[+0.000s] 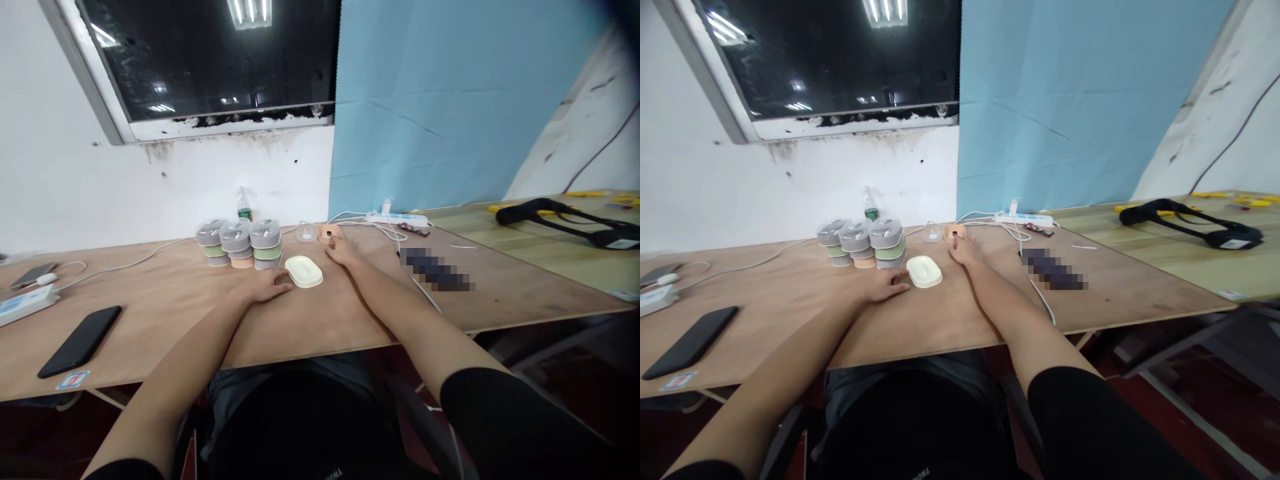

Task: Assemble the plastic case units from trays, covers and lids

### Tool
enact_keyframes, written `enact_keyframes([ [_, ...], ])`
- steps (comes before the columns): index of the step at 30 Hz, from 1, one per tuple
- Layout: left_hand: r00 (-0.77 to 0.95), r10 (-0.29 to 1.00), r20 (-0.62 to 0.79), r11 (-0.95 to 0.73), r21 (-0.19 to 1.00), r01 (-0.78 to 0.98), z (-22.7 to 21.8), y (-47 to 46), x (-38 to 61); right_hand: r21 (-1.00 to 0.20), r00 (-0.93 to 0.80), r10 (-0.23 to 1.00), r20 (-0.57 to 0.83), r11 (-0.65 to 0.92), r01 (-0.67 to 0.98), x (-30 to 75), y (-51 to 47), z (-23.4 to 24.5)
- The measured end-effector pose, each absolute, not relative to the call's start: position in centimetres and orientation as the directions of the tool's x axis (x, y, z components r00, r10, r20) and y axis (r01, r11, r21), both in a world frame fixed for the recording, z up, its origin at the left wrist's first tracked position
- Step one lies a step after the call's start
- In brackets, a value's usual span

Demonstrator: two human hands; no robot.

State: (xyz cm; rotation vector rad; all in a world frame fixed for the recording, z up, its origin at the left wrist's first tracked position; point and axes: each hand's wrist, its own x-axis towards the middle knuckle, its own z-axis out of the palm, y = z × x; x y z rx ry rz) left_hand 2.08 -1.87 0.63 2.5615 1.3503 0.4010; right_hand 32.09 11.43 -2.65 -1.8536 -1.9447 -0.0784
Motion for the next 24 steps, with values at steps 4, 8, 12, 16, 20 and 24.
enact_keyframes([
  [4,0.539,0.831,0.135,-0.552,0.305,0.776,0.6,-1.8,2.1,-0.339,0.056,0.913,0.403,0.092,0.936,31.9,11.1,-2.3],
  [8,0.552,0.824,0.131,-0.562,0.317,0.764,0.8,-1.8,2.2,-0.452,-0.078,0.909,0.41,0.277,0.848,31.2,9.2,-1.2],
  [12,0.541,0.83,0.133,-0.553,0.312,0.772,0.8,-1.9,2.2,-0.5,-0.403,0.894,0.197,0.445,0.743,29.6,7.4,-0.6],
  [16,0.523,0.843,0.127,-0.534,0.315,0.784,0.6,-1.8,2.1,-0.51,-0.45,0.889,0.085,0.427,0.747,28.7,7.9,-0.7],
  [20,0.515,0.85,0.107,-0.521,0.311,0.795,0.6,-1.7,2.1,-0.511,-0.332,0.943,0.033,0.301,0.805,31.7,9.3,-0.4],
  [24,0.526,0.846,0.084,-0.525,0.296,0.798,0.7,-1.7,2.1,-0.485,-0.011,1.0,0.026,0.022,0.874,37.3,9.8,-0.3],
])
